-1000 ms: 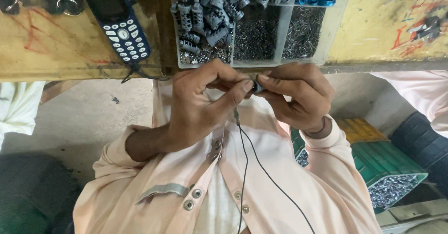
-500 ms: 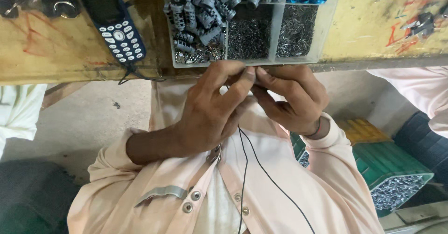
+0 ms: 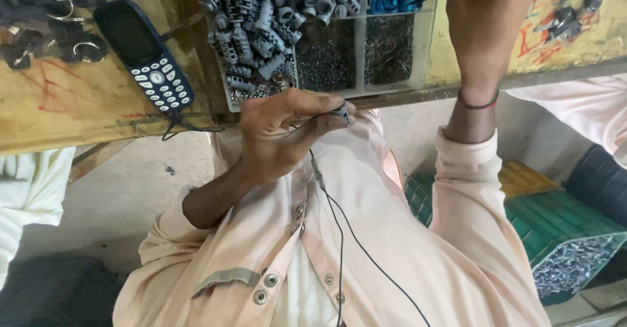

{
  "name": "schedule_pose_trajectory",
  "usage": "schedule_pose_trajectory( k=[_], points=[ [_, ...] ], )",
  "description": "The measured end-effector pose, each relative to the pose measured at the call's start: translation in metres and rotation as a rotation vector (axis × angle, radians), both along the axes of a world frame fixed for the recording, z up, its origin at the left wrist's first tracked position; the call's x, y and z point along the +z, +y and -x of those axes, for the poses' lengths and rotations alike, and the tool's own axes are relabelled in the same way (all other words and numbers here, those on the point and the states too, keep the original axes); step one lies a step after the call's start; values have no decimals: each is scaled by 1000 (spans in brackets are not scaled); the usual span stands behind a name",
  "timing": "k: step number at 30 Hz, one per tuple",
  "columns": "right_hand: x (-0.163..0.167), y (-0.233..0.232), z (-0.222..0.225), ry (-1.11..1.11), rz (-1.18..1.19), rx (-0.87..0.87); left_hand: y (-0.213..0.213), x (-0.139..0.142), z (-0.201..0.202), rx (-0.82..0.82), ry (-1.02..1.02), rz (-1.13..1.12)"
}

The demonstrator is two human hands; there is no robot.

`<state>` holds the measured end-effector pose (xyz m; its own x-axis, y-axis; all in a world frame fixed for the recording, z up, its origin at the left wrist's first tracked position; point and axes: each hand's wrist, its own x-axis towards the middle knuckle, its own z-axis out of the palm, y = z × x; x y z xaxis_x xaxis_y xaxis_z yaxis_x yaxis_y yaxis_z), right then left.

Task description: The person sits at a workbench assembling small plastic and metal hardware parts. They repeatedly pick gray plastic housings and small metal pins or springs from compartment trays, fit the small parts into the housings by hand, and place finished assemblies aside, working through many pieces one at a time.

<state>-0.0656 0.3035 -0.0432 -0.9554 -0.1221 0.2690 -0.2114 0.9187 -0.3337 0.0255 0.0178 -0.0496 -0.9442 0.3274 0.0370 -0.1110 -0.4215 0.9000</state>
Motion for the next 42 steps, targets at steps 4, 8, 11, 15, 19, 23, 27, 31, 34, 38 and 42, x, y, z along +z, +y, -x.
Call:
schedule_pose_trajectory(
  k=[4,8,11,15,19,23,27,31,34,38,42],
  points=[
    [-18,16,-8,-36,193,123,-1,-3,0,38,80,102],
    [-5,8,-5,-24,160,146,-2,2,7,41,215,207],
    [1,6,-4,-54,224,182,1,6,15,42,321,272],
    [-2,11,-4,-87,188,227,5,10,25,49,385,297],
    [11,6,5,-142,277,237,4,14,33,53,472,368],
    [51,-14,2,-401,737,125,5,21,35,91,526,449],
    [67,-38,-37,-552,982,229,8,19,35,105,530,454],
    [56,-50,-64,-478,766,314,2,13,26,103,530,511],
    [58,-60,-72,-436,688,329,-4,15,29,66,541,483],
    [65,-66,-65,-392,600,271,2,30,46,29,536,292],
    [57,-59,-54,-509,977,-179,-12,51,50,-59,644,203]
  ],
)
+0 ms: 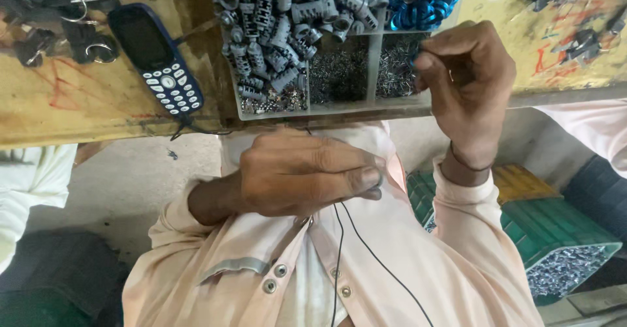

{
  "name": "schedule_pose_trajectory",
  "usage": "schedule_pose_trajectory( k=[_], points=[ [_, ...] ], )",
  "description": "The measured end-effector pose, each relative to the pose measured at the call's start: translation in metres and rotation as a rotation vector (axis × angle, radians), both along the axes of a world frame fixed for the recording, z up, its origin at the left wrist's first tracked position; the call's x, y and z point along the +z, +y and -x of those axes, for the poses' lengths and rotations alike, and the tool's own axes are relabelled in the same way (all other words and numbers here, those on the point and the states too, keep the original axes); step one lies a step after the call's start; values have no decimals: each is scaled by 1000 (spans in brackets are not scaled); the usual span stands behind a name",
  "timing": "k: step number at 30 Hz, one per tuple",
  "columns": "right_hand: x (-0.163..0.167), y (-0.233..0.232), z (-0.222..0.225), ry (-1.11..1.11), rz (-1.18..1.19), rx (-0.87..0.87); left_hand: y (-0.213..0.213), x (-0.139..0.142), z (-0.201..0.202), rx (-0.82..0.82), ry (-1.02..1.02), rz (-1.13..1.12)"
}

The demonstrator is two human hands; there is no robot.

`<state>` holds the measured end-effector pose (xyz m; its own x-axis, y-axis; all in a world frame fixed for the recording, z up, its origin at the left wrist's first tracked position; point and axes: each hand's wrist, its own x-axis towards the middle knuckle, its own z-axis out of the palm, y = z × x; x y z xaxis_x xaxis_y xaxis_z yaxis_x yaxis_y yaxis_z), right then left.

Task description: The person sits at a workbench assembling small plastic and metal hardware parts. They repeatedly pick gray plastic housings and small metal pins or springs from compartment trays, fit the small parts into the housings by hand, and place finished assemblies aside, working through many pieces one at a time.

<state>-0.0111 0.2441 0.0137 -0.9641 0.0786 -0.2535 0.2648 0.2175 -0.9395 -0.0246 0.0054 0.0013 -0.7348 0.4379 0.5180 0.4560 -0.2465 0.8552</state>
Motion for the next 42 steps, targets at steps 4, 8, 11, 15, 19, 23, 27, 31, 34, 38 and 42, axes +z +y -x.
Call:
schedule_pose_trajectory(
  k=[4,8,11,15,19,23,27,31,34,38,42],
  points=[
    [5,0,-17,74,189,29,0,-15,-6,63,-209,-91],
    [11,-6,-34,191,165,218,-1,-30,-24,94,-292,-51],
    [8,-8,-35,245,38,280,-7,-34,-31,118,-249,0],
    [15,-16,-30,262,-25,310,-11,-30,-27,82,-212,12],
    [32,-39,-6,331,-169,376,-8,-15,-9,36,-178,-44],
    [27,-52,26,51,-194,122,-14,7,-1,-125,-131,-147],
    [27,-40,5,61,157,11,-10,0,-8,18,-335,-181],
    [18,-21,-22,399,79,330,-12,-20,-23,61,-298,-18],
    [15,-16,-28,436,-89,443,-14,-23,-29,103,-239,15],
    [24,-20,-30,403,-138,461,-17,-16,-28,130,-165,61],
    [25,-28,-19,458,-335,472,-16,-16,-26,100,-199,19]
  ],
)
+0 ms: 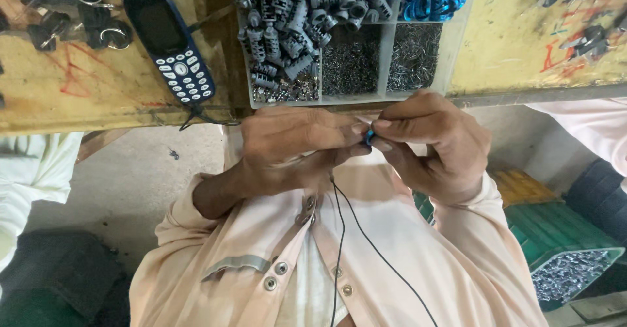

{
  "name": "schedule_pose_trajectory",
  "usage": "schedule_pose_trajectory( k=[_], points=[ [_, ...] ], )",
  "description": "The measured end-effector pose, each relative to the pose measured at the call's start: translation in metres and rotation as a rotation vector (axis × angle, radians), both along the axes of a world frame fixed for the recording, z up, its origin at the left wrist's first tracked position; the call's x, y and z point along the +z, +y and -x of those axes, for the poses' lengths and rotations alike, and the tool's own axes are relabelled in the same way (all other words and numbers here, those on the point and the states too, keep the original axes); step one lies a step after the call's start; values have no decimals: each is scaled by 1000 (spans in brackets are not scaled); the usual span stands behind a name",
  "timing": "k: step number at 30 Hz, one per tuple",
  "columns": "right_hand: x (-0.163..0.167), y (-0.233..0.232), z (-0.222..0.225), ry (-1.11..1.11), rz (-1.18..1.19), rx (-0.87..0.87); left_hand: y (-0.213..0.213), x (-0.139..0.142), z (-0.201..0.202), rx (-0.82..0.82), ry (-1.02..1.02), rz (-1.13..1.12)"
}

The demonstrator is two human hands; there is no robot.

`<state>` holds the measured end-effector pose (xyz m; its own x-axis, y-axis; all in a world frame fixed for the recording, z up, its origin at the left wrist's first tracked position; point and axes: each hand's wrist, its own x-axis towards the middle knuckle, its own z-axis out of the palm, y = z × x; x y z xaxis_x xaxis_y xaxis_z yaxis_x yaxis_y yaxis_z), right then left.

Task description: The person sits at a workbench assembling small plastic and metal hardware parts. They repeatedly pick gray plastic housings and small metal pins or springs from compartment trays, fit the small parts into the housings by hand, and place finished assemblies aside, working through many pieces one at a time.

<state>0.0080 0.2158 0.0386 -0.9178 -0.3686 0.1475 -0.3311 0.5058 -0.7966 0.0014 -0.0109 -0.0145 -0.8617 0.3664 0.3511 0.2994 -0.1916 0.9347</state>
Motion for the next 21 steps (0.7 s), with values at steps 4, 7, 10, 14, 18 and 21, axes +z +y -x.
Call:
schedule_pose_trajectory(
  k=[4,7,10,14,18,21],
  points=[
    [-16,-2,24,-221,100,-304,2,-5,-6,-92,125,-341],
    [-16,4,21,-456,384,-472,-1,-8,-6,-141,-66,-357],
    [-7,8,4,-439,490,-443,-2,-8,-2,-174,-283,-336],
    [2,6,-11,-443,550,-282,3,-10,-1,-153,-252,-306],
    [4,-3,-2,-192,381,-127,1,-13,-6,-118,-227,-245],
    [7,-11,9,-106,319,-59,-2,-10,-5,-73,-165,-161]
  ],
)
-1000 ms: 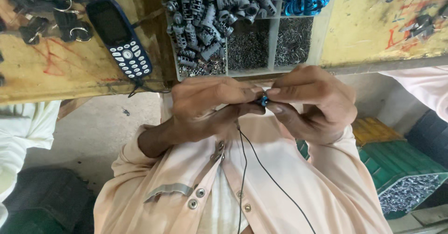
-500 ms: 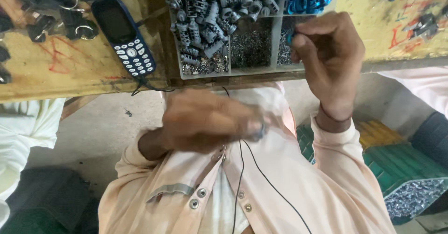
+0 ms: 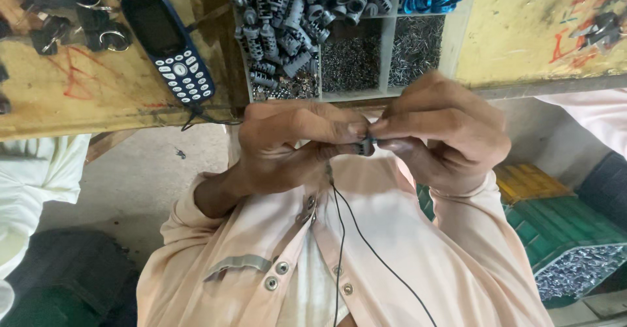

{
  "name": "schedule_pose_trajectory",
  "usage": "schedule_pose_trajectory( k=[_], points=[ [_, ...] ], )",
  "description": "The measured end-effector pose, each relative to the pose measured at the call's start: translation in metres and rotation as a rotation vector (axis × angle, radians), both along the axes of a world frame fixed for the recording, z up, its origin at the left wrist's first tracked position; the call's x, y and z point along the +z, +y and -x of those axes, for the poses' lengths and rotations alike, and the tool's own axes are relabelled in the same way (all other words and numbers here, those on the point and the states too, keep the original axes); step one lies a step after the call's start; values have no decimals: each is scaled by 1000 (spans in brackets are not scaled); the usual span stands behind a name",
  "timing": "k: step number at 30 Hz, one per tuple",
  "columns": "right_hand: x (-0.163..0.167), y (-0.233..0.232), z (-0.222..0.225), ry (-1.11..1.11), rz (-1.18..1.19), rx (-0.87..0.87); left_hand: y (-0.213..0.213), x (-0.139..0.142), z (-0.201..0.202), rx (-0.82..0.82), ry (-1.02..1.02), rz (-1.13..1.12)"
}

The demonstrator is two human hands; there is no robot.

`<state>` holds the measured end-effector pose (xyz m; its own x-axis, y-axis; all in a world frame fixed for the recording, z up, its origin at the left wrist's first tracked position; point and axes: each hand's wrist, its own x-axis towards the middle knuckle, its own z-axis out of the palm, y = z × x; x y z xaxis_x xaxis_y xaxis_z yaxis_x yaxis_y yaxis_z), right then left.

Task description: The person sits at a workbench assembling small plastic and metal hardware parts. They repeatedly pick gray plastic housings and small metal pins or springs from compartment trays, fit the small parts into the housings by hand, and place finished assemblies aside, working through many pieces one at a time.

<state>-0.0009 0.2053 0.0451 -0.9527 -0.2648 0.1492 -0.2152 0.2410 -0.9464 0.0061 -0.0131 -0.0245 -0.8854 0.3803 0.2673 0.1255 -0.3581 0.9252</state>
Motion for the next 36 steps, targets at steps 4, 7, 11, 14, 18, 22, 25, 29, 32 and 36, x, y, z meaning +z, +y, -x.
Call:
schedule_pose_trajectory(
  k=[4,7,11,14,18,22,25,29,32,36],
  points=[
    [2,-7,13,100,-139,74,5,15,17,-21,62,-58],
    [-15,-7,27,50,-302,8,6,29,25,-135,132,-192],
    [-30,2,17,-471,168,-158,-9,30,22,-202,294,25],
    [-27,12,-4,-556,333,-181,-10,15,16,21,428,356],
    [-13,17,-21,-499,208,-168,-13,4,14,37,598,561],
    [-7,10,-18,-506,179,-178,-6,1,15,98,704,582],
    [-6,9,-14,-575,265,-138,-5,-1,15,123,763,600],
    [-8,17,-14,-688,229,-141,-4,-4,15,109,769,586],
    [-9,26,-15,-536,100,-34,-4,-2,18,103,781,597],
    [-11,26,-11,-719,280,-97,-4,4,22,79,817,658]
  ],
)
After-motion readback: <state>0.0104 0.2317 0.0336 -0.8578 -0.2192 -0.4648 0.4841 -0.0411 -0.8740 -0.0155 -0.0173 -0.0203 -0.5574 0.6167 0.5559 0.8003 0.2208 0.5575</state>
